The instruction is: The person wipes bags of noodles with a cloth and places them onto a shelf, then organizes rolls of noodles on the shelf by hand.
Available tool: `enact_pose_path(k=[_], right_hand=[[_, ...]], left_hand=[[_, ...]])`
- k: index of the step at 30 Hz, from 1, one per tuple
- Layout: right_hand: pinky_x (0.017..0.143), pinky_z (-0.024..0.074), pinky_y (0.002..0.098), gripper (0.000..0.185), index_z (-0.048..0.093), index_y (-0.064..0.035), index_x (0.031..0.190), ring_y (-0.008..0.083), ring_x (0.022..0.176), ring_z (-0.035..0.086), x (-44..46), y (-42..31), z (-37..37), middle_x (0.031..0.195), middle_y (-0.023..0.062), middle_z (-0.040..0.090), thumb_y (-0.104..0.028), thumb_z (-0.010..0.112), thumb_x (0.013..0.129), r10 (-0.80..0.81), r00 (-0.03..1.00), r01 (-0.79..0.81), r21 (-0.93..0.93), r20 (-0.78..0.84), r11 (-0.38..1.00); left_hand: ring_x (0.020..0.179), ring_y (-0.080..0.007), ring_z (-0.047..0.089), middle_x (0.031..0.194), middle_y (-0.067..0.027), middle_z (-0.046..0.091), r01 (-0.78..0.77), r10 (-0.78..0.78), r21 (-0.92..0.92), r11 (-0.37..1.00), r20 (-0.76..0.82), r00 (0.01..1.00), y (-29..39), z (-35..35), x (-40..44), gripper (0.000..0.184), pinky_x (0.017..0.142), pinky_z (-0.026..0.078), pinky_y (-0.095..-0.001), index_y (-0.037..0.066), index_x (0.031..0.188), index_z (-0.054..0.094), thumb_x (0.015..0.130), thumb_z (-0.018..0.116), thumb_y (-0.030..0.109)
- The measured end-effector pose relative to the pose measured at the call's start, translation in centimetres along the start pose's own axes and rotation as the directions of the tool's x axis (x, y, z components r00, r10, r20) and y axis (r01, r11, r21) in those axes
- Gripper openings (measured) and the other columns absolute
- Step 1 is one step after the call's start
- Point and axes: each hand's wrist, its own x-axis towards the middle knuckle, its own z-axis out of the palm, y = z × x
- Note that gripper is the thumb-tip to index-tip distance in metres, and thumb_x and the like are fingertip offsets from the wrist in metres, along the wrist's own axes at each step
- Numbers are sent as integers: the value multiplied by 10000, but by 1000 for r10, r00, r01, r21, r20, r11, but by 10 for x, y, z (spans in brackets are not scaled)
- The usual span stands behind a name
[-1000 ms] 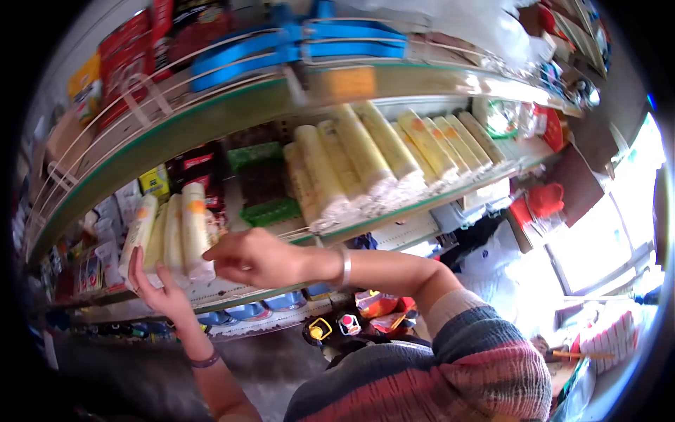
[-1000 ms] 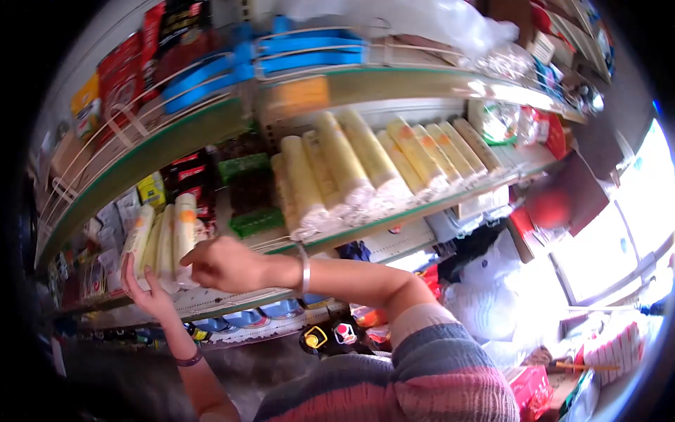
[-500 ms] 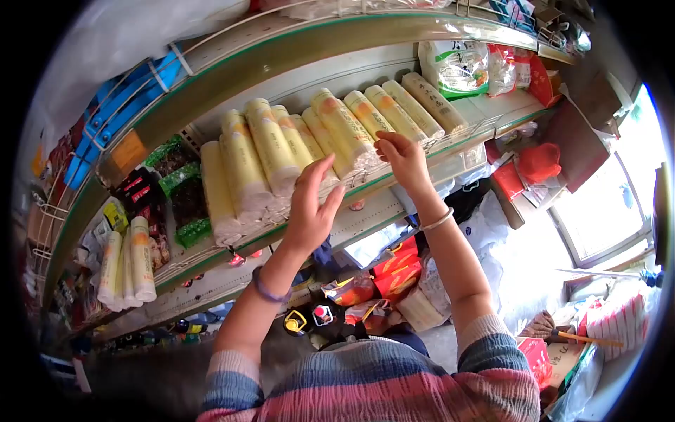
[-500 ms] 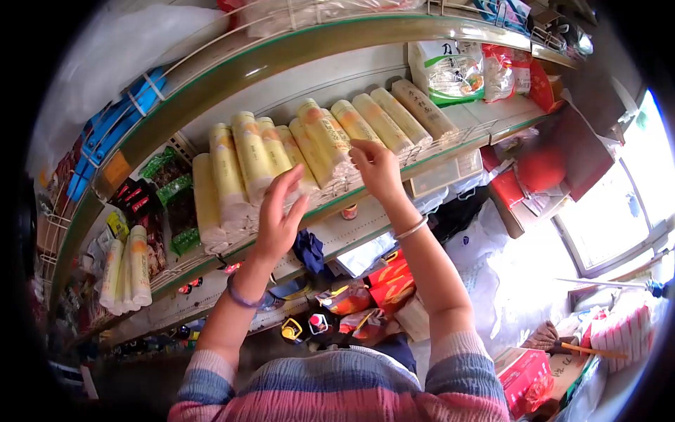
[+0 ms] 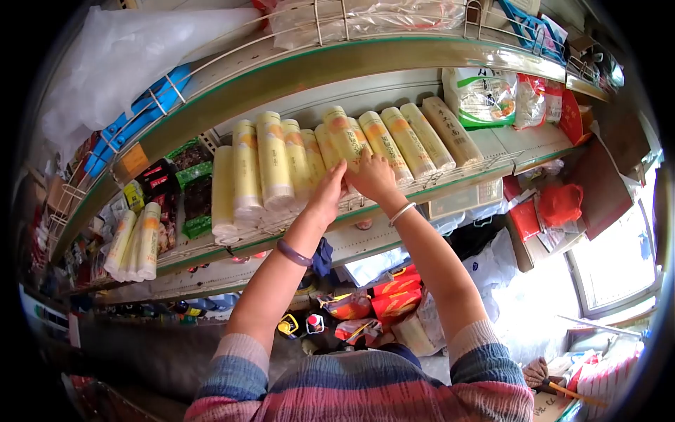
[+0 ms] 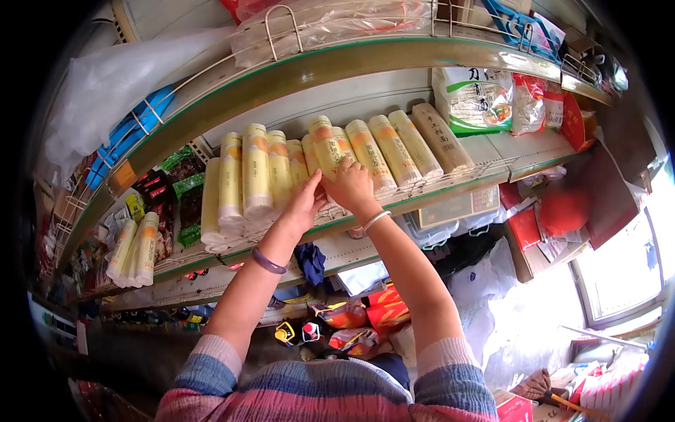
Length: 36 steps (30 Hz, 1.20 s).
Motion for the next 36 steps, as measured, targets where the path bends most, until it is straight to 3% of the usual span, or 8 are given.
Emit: enact_pose_path(k=[4,5,9,11,12,13,23,36], right_hand=[[827,463,412,695,510,71,1134,379,996,570,16,12,-20,1025,287,585,-505,560,748,69,953,-152,271,294,951],[828,461,394,642,557,64,1076,352,993,587,20,31,7,1038,285,588,-472,601,726,98,983,-161,463,158,872],[612,450,251,264,601,9,997,118,705,576,-12,14,-44,844,41,622,-209,550,857,31,921,-389,917,388,90],[674,459,258,263,585,10,1032,129,838,569,-35,-1,-55,947,57,598,-182,544,858,118,947,-317,930,299,185],[757,462,283,319,542,32,1110,159,940,553,-51,-25,-74,1044,92,574,-174,533,867,122,943,-328,932,311,154],[793,458,294,352,512,42,1149,175,971,547,-61,-25,-73,1069,111,566,-175,527,873,89,968,-250,912,233,326],[870,431,306,410,458,57,1210,196,1028,529,-93,-225,-54,1134,143,535,-223,467,911,-157,900,-402,913,407,61],[662,465,275,369,537,3,1095,136,790,582,-116,-544,111,927,62,603,-309,509,901,-494,658,-655,755,568,-4]], left_hand=[[937,-115,523,1006,-9,566,-52,53,-58,997,7,999,12,8,-20,280,795,429,-302,104,1041,548,889,543,339],[999,-120,513,1034,-19,560,-80,79,-23,997,-34,996,14,10,-23,273,829,426,-312,94,1049,551,887,547,314],[1088,-188,506,1220,-142,512,-324,286,297,898,164,944,32,18,-49,450,934,397,-286,-24,1216,477,867,562,246],[1107,-244,500,1225,-189,502,-534,423,522,665,326,845,50,21,-77,422,931,403,-329,-48,1162,509,822,623,174],[1133,-278,469,1236,-181,487,-705,724,661,256,352,593,31,12,-80,449,968,365,-359,-36,1161,507,780,662,142],[1167,-289,424,1273,-172,451,-712,736,671,207,373,565,41,10,-102,485,1005,317,-378,1,1176,503,750,683,146],[1194,-310,383,1311,-120,393,-611,887,791,18,269,375,113,-122,-230,575,971,338,-427,103,1191,517,665,742,161],[1111,-296,518,1230,-151,502,-302,940,944,134,-24,341,204,-396,-343,451,921,417,-349,44,1201,515,762,615,26]])
